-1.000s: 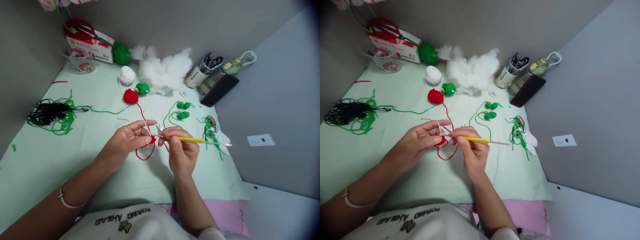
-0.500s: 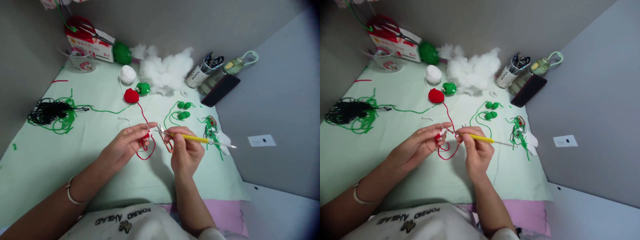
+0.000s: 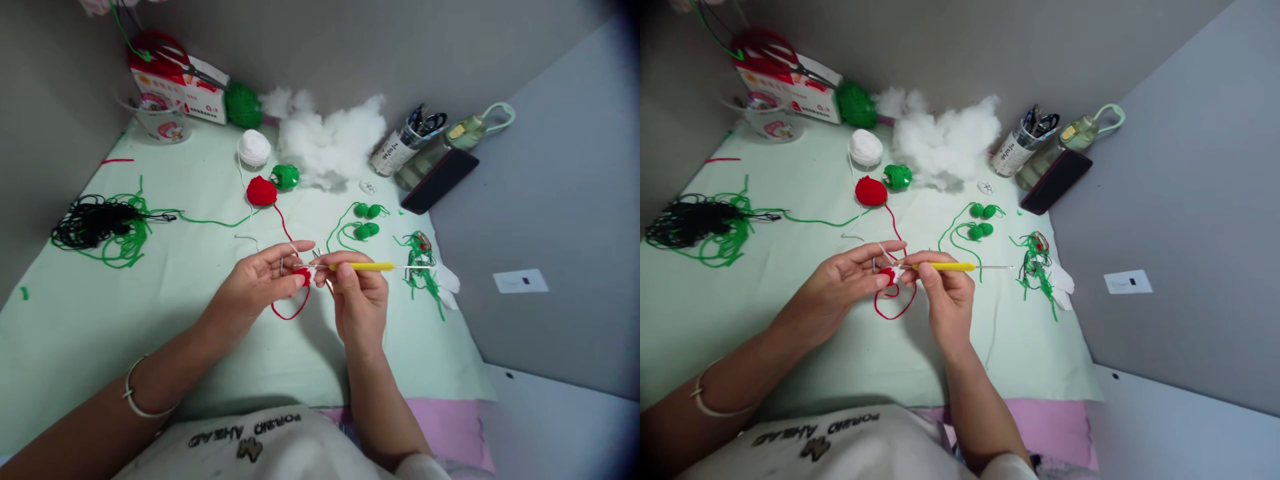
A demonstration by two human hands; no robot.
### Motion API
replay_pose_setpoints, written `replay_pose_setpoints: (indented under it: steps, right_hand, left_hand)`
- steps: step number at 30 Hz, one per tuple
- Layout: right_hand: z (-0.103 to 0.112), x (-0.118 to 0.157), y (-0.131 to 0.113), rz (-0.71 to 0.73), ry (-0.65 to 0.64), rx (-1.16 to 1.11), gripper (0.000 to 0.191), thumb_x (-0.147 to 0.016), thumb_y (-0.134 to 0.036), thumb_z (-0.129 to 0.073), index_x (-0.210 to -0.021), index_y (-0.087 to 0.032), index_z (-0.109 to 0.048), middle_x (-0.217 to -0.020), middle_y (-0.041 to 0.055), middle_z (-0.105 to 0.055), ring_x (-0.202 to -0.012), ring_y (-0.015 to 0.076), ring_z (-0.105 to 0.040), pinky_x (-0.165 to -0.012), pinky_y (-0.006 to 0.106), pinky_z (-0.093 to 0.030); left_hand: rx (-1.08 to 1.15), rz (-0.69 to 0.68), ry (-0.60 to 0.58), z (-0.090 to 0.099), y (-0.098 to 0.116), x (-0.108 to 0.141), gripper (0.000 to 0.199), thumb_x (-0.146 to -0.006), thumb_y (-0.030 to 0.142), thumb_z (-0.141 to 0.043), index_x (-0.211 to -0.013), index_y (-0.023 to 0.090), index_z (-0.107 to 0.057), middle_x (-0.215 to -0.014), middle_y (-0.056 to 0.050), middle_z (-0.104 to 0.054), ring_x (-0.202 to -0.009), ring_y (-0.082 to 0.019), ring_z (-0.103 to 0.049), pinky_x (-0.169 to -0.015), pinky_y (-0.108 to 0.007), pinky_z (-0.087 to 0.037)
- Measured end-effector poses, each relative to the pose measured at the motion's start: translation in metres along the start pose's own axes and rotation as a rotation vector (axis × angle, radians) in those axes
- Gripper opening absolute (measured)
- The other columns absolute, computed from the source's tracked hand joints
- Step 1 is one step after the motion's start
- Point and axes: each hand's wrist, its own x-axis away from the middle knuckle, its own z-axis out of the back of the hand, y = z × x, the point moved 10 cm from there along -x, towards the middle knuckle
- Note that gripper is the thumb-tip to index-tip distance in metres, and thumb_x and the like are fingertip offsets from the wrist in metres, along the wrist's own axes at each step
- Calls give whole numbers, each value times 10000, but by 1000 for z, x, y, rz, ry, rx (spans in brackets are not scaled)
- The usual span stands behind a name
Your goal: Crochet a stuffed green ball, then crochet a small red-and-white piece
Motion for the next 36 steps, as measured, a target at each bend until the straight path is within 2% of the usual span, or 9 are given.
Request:
replay_pose_setpoints:
  steps: [2, 4, 7, 10, 14, 22, 28, 32, 36]
  right_hand:
    - [0, -1, 0, -6, -4, -43, 177, -986, -356, -615, -971, -221, -728, -902, 43, -756, -693, 141, -688, -676, 302, -591]
    - [-1, -2, -1, -4, -4, -83, 175, -994, -350, -604, -962, -219, -716, -881, 39, -760, -683, 139, -691, -658, 291, -585]
    - [-3, -3, -2, -7, -12, -135, 178, -1003, -344, -590, -956, -219, -707, -871, 35, -765, -675, 134, -693, -633, 275, -572]
    - [-2, -3, -2, -6, -8, -130, 171, -1002, -347, -594, -964, -221, -703, -874, 33, -768, -667, 129, -689, -639, 276, -581]
    - [-1, -3, -2, 2, 8, -112, 171, -991, -360, -611, -962, -220, -705, -874, 36, -770, -654, 131, -687, -642, 285, -599]
    - [-2, -4, -4, 12, 28, -112, 185, -978, -387, -619, -938, -219, -685, -863, 43, -768, -625, 130, -670, -609, 287, -583]
    - [-4, -4, -8, 24, -25, -94, 204, -1026, -383, -532, -945, -222, -628, -844, 43, -776, -614, 139, -669, -586, 288, -565]
    - [-4, 0, -20, 120, -47, -8, 185, -1042, -315, -512, -977, -216, -653, -901, 52, -781, -679, 151, -707, -624, 310, -586]
    - [-8, 11, -41, 342, -14, 235, 189, -1038, -238, -498, -1025, -236, -686, -957, 54, -770, -731, 162, -714, -653, 345, -602]
  left_hand:
    - [-32, 5, 23, 2, 1, 0, 462, -850, 275, -774, -1306, 232, -712, -852, -5, -700, -605, -88, -563, -570, -227, -440]
    - [-14, 23, 17, 0, 1, 1, 428, -858, 276, -765, -1279, 217, -721, -714, 32, -645, -489, -67, -490, -495, -227, -386]
    - [96, 60, -26, -6, 0, 1, 400, -866, 270, -758, -1256, 193, -717, -652, 31, -644, -555, -102, -585, -560, -230, -453]
    - [196, 81, -40, -10, -1, 1, 383, -871, 256, -758, -1246, 188, -712, -736, 1, -704, -675, -124, -652, -660, -239, -508]
    - [209, 55, -3, -6, 2, 1, 432, -863, 209, -764, -1289, 213, -695, -842, 3, -710, -738, -115, -658, -750, -246, -518]
    - [124, 63, -11, -6, 2, 2, 552, -844, 269, -782, -1372, 196, -638, -685, 47, -630, -504, -82, -535, -543, -238, -417]
    - [156, 55, -30, -8, 3, 1, 512, -851, 272, -770, -1337, 164, -649, -600, 51, -612, -541, -106, -568, -563, -233, -444]
    - [141, 67, -23, -7, 2, 2, 480, -880, 281, -746, -1338, 175, -650, -625, 49, -620, -541, -90, -557, -568, -221, -445]
    - [90, 25, 5, -3, 3, 2, 491, -879, 274, -754, -1350, 190, -645, -681, 34, -648, -630, -106, -602, -644, -231, -486]
